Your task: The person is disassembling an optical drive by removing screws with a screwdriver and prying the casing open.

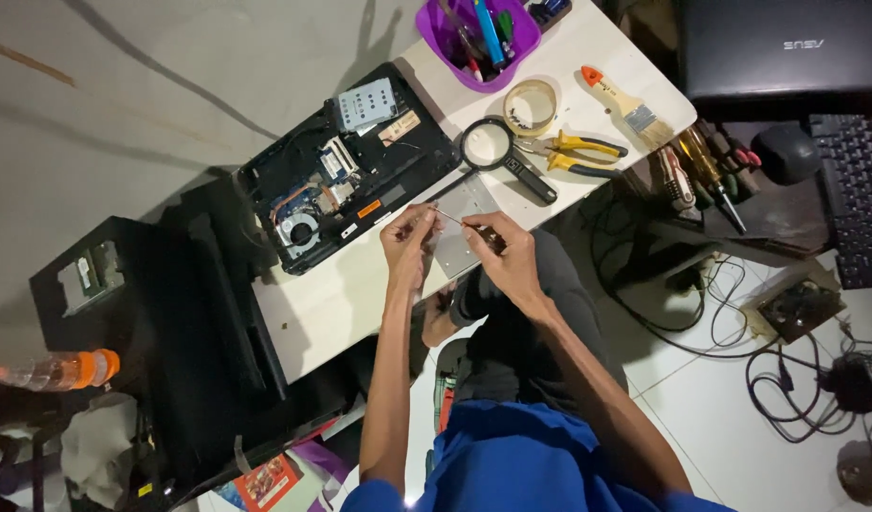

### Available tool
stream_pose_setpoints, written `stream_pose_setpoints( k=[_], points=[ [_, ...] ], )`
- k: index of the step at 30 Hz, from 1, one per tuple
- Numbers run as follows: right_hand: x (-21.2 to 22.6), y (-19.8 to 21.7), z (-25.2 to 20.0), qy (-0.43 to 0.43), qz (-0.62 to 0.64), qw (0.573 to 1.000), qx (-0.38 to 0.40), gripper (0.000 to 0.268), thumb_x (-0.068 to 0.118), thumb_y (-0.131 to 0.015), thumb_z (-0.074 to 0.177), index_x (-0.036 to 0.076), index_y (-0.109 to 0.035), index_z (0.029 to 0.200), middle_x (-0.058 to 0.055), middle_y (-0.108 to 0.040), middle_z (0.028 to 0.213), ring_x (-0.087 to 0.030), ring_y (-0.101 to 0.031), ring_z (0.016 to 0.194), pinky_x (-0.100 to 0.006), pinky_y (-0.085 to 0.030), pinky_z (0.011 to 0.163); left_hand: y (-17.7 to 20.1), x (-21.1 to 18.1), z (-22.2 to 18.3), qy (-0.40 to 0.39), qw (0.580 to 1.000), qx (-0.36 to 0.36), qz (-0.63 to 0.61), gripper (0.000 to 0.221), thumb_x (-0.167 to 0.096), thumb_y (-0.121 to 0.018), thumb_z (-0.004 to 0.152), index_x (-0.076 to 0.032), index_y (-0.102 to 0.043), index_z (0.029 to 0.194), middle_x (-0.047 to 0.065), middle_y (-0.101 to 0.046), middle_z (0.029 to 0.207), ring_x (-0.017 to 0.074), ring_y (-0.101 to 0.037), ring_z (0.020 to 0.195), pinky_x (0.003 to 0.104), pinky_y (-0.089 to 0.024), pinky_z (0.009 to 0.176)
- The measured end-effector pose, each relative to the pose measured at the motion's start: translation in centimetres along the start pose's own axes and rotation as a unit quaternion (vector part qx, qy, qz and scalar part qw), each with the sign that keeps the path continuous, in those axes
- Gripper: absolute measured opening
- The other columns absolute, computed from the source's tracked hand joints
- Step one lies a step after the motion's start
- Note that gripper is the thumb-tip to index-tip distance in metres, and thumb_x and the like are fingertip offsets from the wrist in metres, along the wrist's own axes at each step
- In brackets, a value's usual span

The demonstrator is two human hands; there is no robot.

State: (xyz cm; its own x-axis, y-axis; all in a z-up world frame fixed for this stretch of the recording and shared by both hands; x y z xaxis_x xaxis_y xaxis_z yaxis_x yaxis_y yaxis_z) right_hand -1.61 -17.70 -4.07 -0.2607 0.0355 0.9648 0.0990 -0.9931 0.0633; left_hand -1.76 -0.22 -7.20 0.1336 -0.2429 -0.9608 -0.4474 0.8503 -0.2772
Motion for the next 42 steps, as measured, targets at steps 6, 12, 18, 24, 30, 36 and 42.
stream_pose_setpoints(
  k=[6,12,18,24,30,36,42],
  points=[
    [0.9,0.5,0.1,-0.006,0.019,1.000,0.006,0.013,0.010,-0.070,0.100,0.007,-0.077,0.110,-0.013,-0.075,0.094,-0.017,-0.064,0.066,-0.032,-0.050,0.059,0.7,0.3,-0.3,-0.021,0.999,0.025,-0.005,0.011,-0.004,-0.076,0.091,-0.001,-0.078,0.102,0.009,-0.071,0.086,0.0157,-0.072,0.073,0.027,-0.064,0.069],
    [0.7,0.8,1.0,0.013,0.012,1.000,0.022,0.016,0.009,-0.067,0.102,0.002,-0.074,0.114,-0.015,-0.072,0.096,-0.015,-0.060,0.065,-0.033,-0.046,0.058,0.4,-1.6,-1.3,-0.042,0.996,0.045,0.061,0.021,0.005,-0.073,0.092,0.002,-0.073,0.112,0.011,-0.072,0.090,0.0186,-0.074,0.075,0.033,-0.066,0.070],
    [1.4,2.0,2.3,0.026,-0.005,0.999,0.043,0.008,0.005,-0.072,0.095,0.000,-0.075,0.101,-0.010,-0.057,0.077,-0.013,-0.054,0.063,-0.031,-0.043,0.060,-0.8,-2.6,-1.9,-0.052,0.988,0.079,0.122,0.031,0.009,-0.077,0.086,0.002,-0.069,0.114,0.014,-0.075,0.091,0.0177,-0.074,0.075,0.033,-0.065,0.073],
    [4.1,2.6,2.5,0.026,-0.019,0.998,0.062,0.017,0.003,-0.074,0.090,0.002,-0.063,0.077,-0.005,-0.046,0.066,-0.011,-0.048,0.059,-0.029,-0.040,0.060,-1.4,-3.4,-2.5,-0.035,0.983,0.081,0.159,0.031,0.005,-0.081,0.084,-0.001,-0.071,0.112,0.012,-0.078,0.087,0.0158,-0.076,0.074,0.030,-0.063,0.074],
    [3.8,2.7,2.2,0.033,0.002,0.997,0.066,0.022,0.001,-0.073,0.088,0.003,-0.058,0.072,-0.005,-0.044,0.065,-0.015,-0.049,0.062,-0.031,-0.041,0.065,-1.1,-2.5,-2.5,-0.028,0.975,0.091,0.203,0.027,-0.001,-0.084,0.084,-0.008,-0.078,0.109,0.011,-0.081,0.090,0.0148,-0.076,0.077,0.030,-0.061,0.075],
    [3.4,2.8,2.2,0.027,0.004,0.998,0.060,0.024,0.002,-0.073,0.091,0.003,-0.058,0.072,-0.006,-0.046,0.064,-0.015,-0.053,0.063,-0.033,-0.044,0.065,-1.6,-2.7,-2.5,-0.010,0.976,0.092,0.195,0.013,-0.004,-0.084,0.086,-0.009,-0.082,0.097,0.011,-0.080,0.081,0.0124,-0.074,0.069,0.027,-0.060,0.071],
    [2.8,3.1,2.1,0.007,0.056,0.996,0.068,0.018,0.001,-0.070,0.093,0.004,-0.062,0.077,-0.004,-0.048,0.067,-0.009,-0.050,0.071,-0.030,-0.042,0.066,-1.1,-1.7,-1.7,-0.004,0.980,0.131,0.152,0.014,-0.003,-0.077,0.092,-0.007,-0.080,0.105,0.013,-0.080,0.085,0.0124,-0.073,0.075,0.028,-0.060,0.074]
  ],
)
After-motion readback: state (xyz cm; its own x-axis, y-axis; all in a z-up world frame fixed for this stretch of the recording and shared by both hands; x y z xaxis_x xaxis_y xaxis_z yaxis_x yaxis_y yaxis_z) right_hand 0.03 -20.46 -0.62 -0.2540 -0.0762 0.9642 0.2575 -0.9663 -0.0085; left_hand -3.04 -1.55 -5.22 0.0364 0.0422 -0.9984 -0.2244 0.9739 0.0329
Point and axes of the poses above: each hand's wrist, its own z-axis towards the middle knuckle, its own y-axis out of the back of the hand, x = y × z, the point moved 2 cm from there along z, towards the middle knuckle
